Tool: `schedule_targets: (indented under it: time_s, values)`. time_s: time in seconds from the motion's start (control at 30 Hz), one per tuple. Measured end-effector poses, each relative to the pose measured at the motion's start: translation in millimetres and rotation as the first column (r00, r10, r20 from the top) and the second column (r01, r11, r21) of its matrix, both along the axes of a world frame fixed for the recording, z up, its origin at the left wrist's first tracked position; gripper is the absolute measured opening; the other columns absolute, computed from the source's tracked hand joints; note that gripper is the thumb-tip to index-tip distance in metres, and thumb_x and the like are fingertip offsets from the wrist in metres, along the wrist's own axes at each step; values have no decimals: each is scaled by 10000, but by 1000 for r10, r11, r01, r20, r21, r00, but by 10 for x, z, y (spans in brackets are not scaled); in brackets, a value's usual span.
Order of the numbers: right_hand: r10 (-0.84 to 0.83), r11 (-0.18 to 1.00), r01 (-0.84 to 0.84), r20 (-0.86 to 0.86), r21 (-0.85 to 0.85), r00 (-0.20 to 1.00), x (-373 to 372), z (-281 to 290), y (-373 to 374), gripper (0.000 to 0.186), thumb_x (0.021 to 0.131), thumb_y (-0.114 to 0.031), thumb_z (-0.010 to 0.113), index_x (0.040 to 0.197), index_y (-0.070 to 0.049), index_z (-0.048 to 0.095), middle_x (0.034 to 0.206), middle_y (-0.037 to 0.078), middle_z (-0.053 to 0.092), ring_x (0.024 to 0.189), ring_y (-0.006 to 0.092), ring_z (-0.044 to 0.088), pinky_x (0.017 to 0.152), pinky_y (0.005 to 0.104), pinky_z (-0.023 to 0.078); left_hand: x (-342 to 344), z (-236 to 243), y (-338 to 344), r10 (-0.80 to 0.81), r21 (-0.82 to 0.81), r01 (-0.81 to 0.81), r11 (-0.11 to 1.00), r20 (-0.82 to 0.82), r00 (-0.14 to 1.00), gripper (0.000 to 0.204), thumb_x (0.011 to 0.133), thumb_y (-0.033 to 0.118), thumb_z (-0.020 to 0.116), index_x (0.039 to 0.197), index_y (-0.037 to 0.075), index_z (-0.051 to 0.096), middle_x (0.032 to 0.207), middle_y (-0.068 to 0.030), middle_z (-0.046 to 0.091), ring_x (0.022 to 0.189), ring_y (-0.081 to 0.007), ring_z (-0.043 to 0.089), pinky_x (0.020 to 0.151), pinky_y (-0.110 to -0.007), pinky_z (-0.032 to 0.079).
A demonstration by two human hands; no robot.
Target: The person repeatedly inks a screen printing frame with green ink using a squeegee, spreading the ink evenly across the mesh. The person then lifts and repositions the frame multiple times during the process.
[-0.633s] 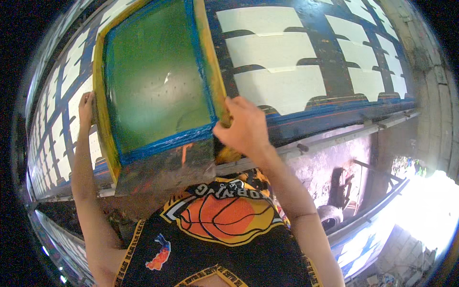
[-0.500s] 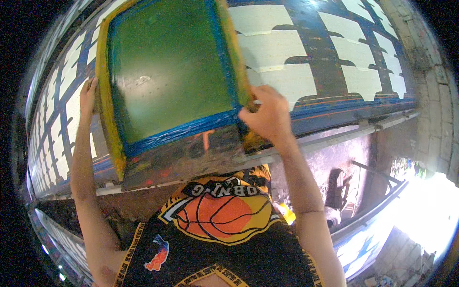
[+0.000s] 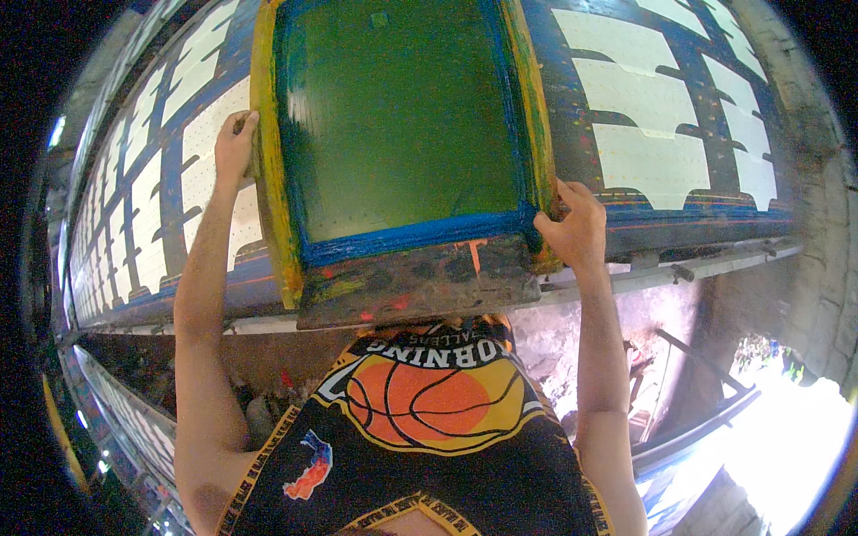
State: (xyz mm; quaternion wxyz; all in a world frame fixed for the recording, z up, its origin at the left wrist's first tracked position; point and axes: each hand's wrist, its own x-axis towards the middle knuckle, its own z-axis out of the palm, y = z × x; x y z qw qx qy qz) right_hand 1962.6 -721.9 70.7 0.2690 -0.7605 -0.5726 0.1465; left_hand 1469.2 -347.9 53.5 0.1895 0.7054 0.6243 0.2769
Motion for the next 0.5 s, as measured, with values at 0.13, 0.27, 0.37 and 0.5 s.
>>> schedule_targets:
  time_s: [0.13, 0.27, 0.37, 0.5]
  values:
    - [26, 999, -23, -93, 34, 995, 100, -125, -85, 583, 758, -35, 827, 1317, 78, 709, 1143, 173, 741, 1033, 265, 752, 822, 358, 640, 32, -113, -27, 22, 6, -21, 1000, -50, 999, 413, 1007, 427, 727, 1245, 90, 758, 1142, -144, 789, 1074, -277, 748, 975, -375, 557]
    - [-9, 997, 24, -184, 78, 983, 85, -206, -89, 569, 732, -147, 840, 1245, 74, 734, 1117, 214, 743, 1018, 377, 743, 891, 427, 594, -21, -200, -65, 67, -2, -68, 998, -131, 989, 433, 1001, 439, 723, 1259, 92, 748, 1200, -153, 778, 1123, -300, 740, 1010, -393, 550]
    - [22, 999, -18, -152, 29, 988, 101, -184, -89, 602, 747, -153, 843, 1289, 77, 715, 1157, 222, 739, 1057, 375, 739, 928, 431, 589, 7, -224, -102, 73, -18, -76, 997, -134, 988, 445, 998, 436, 721, 1267, 83, 736, 1222, -164, 771, 1147, -310, 735, 1026, -405, 547]
    - [37, 995, -45, -90, -88, 995, 91, -36, -81, 601, 845, -179, 863, 1371, 46, 681, 1283, 208, 706, 1128, 393, 707, 982, 431, 570, 70, -269, -130, 47, -13, -50, 999, -161, 986, 465, 995, 434, 723, 1282, 68, 723, 1228, -196, 770, 1172, -332, 730, 1031, -421, 545]
